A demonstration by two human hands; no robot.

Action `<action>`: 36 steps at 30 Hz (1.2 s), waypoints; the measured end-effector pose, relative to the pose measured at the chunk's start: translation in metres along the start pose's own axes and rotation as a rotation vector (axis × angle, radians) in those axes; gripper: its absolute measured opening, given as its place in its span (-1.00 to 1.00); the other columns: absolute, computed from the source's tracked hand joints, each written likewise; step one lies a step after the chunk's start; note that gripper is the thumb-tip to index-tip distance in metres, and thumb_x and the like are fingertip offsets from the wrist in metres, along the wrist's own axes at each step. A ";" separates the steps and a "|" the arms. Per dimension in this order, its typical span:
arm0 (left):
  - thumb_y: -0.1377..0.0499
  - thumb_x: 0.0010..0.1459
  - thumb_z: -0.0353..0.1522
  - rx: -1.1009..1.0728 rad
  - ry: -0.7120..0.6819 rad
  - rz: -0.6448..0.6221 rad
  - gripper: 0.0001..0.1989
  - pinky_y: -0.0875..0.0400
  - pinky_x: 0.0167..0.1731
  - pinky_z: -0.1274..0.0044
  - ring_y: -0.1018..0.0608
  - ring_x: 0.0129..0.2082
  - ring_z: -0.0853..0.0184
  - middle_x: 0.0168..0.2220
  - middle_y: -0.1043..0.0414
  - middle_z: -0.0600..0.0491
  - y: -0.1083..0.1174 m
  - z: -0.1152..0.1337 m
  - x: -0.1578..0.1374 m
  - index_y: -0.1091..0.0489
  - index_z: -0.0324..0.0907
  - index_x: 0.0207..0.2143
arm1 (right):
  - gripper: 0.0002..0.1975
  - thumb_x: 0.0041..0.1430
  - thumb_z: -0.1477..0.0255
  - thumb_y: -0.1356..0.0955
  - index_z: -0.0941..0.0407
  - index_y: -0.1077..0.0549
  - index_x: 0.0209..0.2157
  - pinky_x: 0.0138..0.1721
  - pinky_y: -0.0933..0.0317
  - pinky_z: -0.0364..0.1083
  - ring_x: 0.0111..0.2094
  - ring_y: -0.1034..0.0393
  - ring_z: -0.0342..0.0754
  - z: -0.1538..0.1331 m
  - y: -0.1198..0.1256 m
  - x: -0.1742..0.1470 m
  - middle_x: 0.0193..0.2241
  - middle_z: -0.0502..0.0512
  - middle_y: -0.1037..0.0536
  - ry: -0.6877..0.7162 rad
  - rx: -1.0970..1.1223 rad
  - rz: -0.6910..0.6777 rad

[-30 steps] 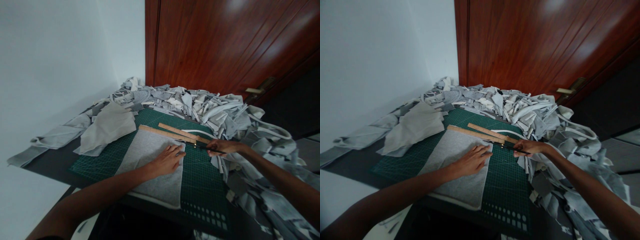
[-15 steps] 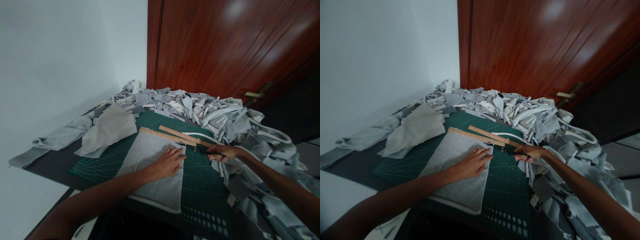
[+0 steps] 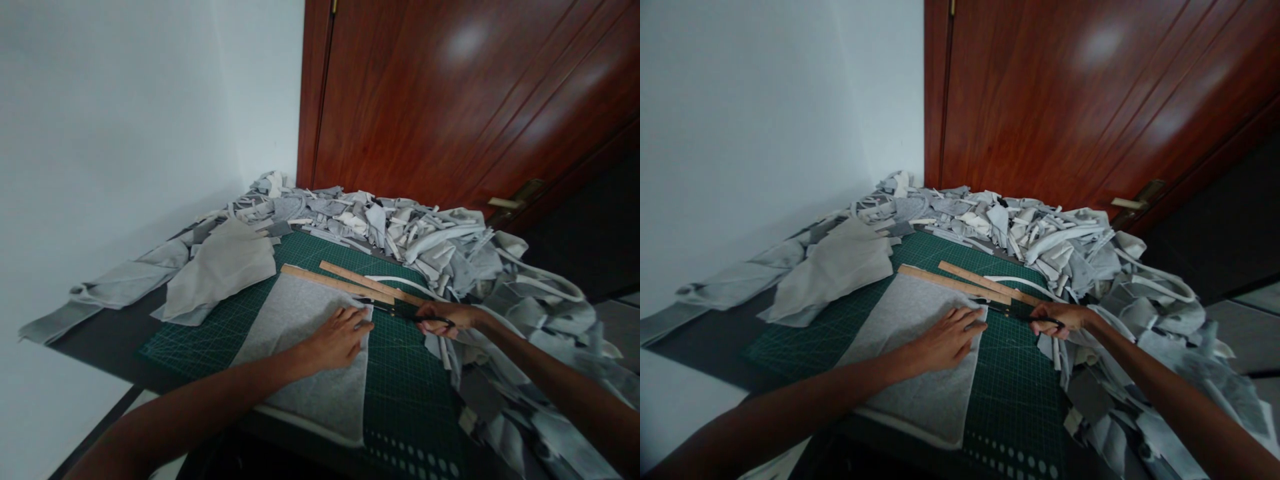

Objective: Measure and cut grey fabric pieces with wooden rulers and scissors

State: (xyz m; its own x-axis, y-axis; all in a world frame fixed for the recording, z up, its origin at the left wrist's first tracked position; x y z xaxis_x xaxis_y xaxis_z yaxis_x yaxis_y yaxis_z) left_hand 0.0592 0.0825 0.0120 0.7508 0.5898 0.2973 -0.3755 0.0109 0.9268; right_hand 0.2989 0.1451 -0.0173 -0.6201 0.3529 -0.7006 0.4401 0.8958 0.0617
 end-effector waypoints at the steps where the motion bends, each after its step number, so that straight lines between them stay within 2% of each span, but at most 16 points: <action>1: -0.09 0.35 -0.41 -0.004 0.002 0.002 -0.55 -0.25 0.24 0.25 -0.31 0.32 0.08 0.39 -0.21 -0.13 0.000 0.000 0.000 -0.30 -0.19 0.27 | -0.36 0.03 -0.18 -0.48 0.12 -0.34 -0.35 -0.73 0.19 -0.27 -0.73 0.17 -0.35 0.001 0.000 0.001 -0.70 -0.27 -0.10 0.011 0.014 -0.025; 4: -0.09 0.34 -0.42 -0.016 0.005 -0.004 -0.54 -0.24 0.25 0.25 -0.30 0.33 0.09 0.38 -0.22 -0.13 -0.001 0.000 0.000 -0.30 -0.19 0.27 | -0.29 -0.03 -0.26 -0.47 0.14 -0.37 -0.33 -0.74 0.18 -0.26 -0.73 0.17 -0.34 0.005 0.003 0.006 -0.68 -0.28 -0.10 0.036 0.062 -0.071; 9: -0.09 0.34 -0.42 -0.019 0.007 -0.008 -0.54 -0.23 0.26 0.24 -0.29 0.32 0.09 0.38 -0.22 -0.11 -0.002 -0.001 0.000 -0.30 -0.17 0.28 | -0.26 -0.05 -0.27 -0.47 0.15 -0.38 -0.29 -0.71 0.16 -0.25 -0.70 0.13 -0.33 0.007 0.004 0.012 -0.64 -0.25 -0.13 0.009 0.101 -0.111; 17: -0.08 0.34 -0.42 -0.034 -0.002 -0.010 -0.53 -0.25 0.24 0.23 -0.29 0.32 0.06 0.38 -0.22 -0.14 -0.001 0.000 0.001 -0.30 -0.19 0.28 | -0.24 -0.08 -0.27 -0.49 0.13 -0.39 -0.23 -0.66 0.19 -0.22 -0.63 0.15 -0.31 -0.011 -0.003 0.016 -0.60 -0.24 -0.09 -0.024 0.164 -0.145; 23: -0.08 0.33 -0.44 -0.042 -0.008 -0.002 -0.54 -0.24 0.25 0.26 -0.28 0.34 0.08 0.38 -0.22 -0.13 0.001 0.001 0.000 -0.31 -0.19 0.27 | -0.21 -0.11 -0.30 -0.48 0.15 -0.38 -0.24 -0.67 0.23 -0.22 -0.64 0.19 -0.33 -0.014 -0.003 0.021 -0.61 -0.26 -0.09 -0.030 0.163 -0.155; 36: -0.10 0.32 -0.42 -0.025 0.013 -0.022 -0.55 -0.22 0.25 0.25 -0.31 0.30 0.08 0.38 -0.23 -0.12 0.001 0.002 0.001 -0.32 -0.21 0.25 | -0.24 -0.05 -0.25 -0.49 0.16 -0.38 -0.21 -0.69 0.18 -0.25 -0.66 0.15 -0.34 -0.012 0.001 0.031 -0.60 -0.26 -0.09 -0.009 0.219 -0.181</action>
State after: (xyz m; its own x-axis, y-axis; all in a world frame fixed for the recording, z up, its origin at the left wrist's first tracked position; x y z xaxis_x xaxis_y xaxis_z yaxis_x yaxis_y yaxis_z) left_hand 0.0608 0.0819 0.0132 0.7521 0.5996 0.2735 -0.3722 0.0441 0.9271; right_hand 0.2723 0.1604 -0.0301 -0.6963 0.1891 -0.6924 0.4527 0.8643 -0.2193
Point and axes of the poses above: each hand's wrist, its own x-axis towards the middle knuckle, its own y-axis out of the back of the hand, z = x × y, the point moved 8 cm from there along x, towards the middle knuckle
